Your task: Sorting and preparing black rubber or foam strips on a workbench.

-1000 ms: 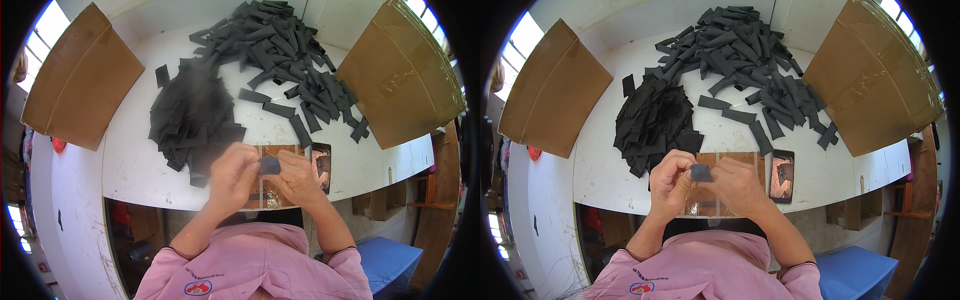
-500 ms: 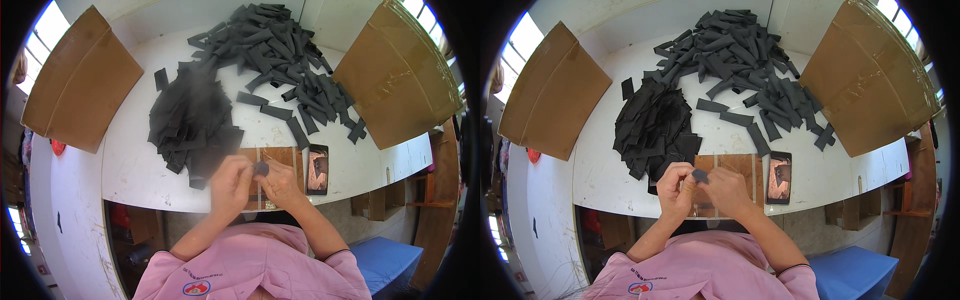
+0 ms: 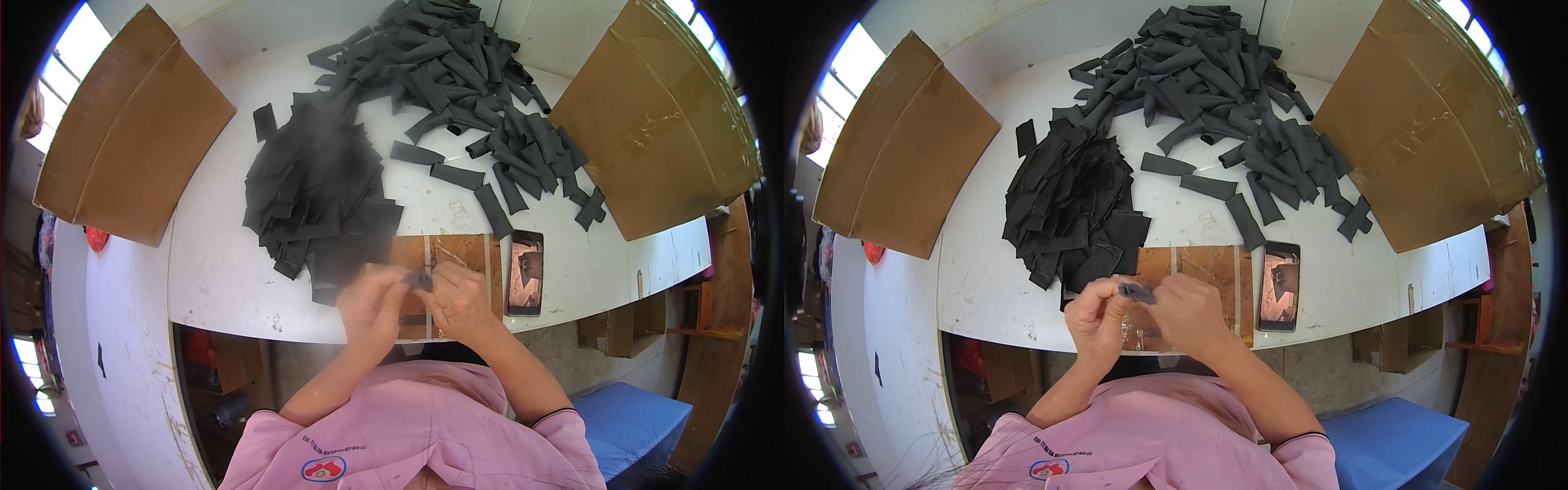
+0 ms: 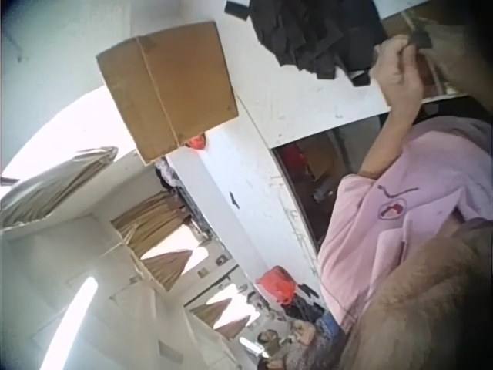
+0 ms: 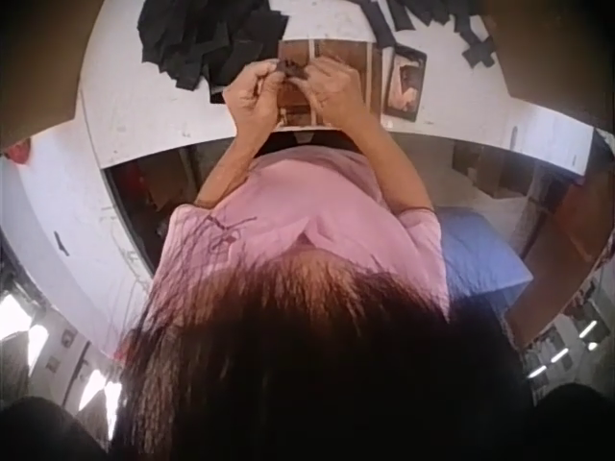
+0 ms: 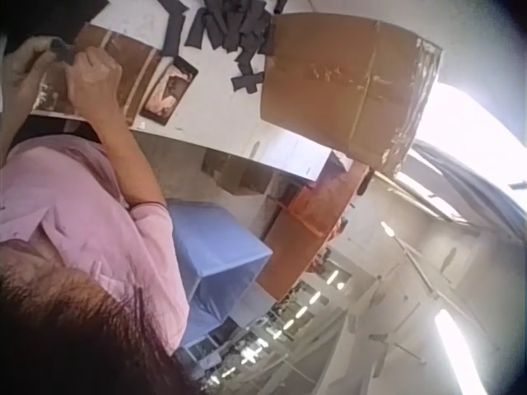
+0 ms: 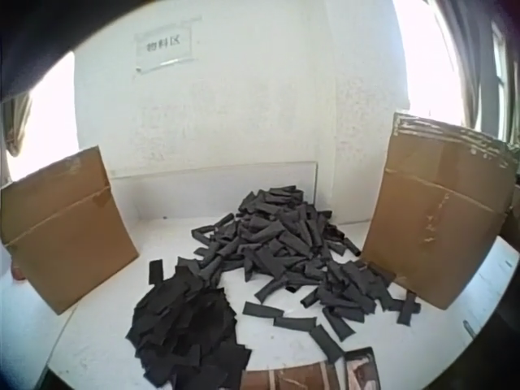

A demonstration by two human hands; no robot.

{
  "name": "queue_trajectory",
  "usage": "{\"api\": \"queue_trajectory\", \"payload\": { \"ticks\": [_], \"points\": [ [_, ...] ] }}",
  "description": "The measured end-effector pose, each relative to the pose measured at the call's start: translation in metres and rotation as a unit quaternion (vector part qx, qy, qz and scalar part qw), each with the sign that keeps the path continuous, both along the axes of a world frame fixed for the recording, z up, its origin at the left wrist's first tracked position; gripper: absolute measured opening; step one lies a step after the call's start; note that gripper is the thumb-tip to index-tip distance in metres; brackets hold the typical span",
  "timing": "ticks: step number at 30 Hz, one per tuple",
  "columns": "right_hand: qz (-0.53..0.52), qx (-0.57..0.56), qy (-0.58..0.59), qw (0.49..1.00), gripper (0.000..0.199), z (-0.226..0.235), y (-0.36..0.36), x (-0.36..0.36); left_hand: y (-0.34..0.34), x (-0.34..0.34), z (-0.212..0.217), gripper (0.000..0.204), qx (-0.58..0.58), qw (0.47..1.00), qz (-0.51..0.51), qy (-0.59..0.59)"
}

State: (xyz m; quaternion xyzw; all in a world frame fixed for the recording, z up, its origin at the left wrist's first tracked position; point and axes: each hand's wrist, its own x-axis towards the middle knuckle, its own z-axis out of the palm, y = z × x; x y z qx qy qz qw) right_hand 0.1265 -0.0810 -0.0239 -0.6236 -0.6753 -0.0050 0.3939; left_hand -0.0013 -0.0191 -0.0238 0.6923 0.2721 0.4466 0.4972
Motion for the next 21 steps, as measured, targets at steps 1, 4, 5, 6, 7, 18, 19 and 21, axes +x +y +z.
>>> {"api": "queue_trajectory", "payload": {
  "ticks": [1,4,5,6,7,18,19,21],
  "points": [
    [0.000,0.000,0.001,1.000,0.017,-0.002,0.000,0.000,0.001,0.001,-0.005,0.006,0.052,0.999,-0.012,-0.010],
    [-0.013,0.026,-0.032,0.999,0.017,0.000,0.000,0.002,0.003,0.009,-0.002,0.007,-0.004,1.000,0.002,0.002],
    [-0.012,0.003,0.003,1.000,0.017,-0.002,-0.001,0.003,0.005,0.010,0.003,0.007,-0.003,1.000,0.002,0.001],
    [-0.010,-0.023,0.039,0.999,0.017,0.000,-0.002,0.002,0.006,0.009,0.010,0.008,0.059,0.998,-0.007,0.008],
    [-0.010,-0.024,0.040,0.999,0.017,0.005,-0.002,0.003,0.007,0.008,0.016,0.009,0.121,0.992,-0.016,0.015],
    [-0.016,-0.092,0.043,0.995,0.022,0.007,-0.007,0.001,0.011,0.003,0.003,0.010,0.033,0.998,-0.042,0.012],
    [-0.014,-0.092,0.043,0.995,0.022,0.015,-0.007,0.000,0.009,0.002,0.008,0.010,0.004,0.999,-0.052,-0.008],
    [-0.035,-0.019,0.097,0.994,0.021,0.030,-0.005,0.001,0.013,0.005,0.023,0.011,0.119,0.992,-0.040,0.014]
  ]
}}
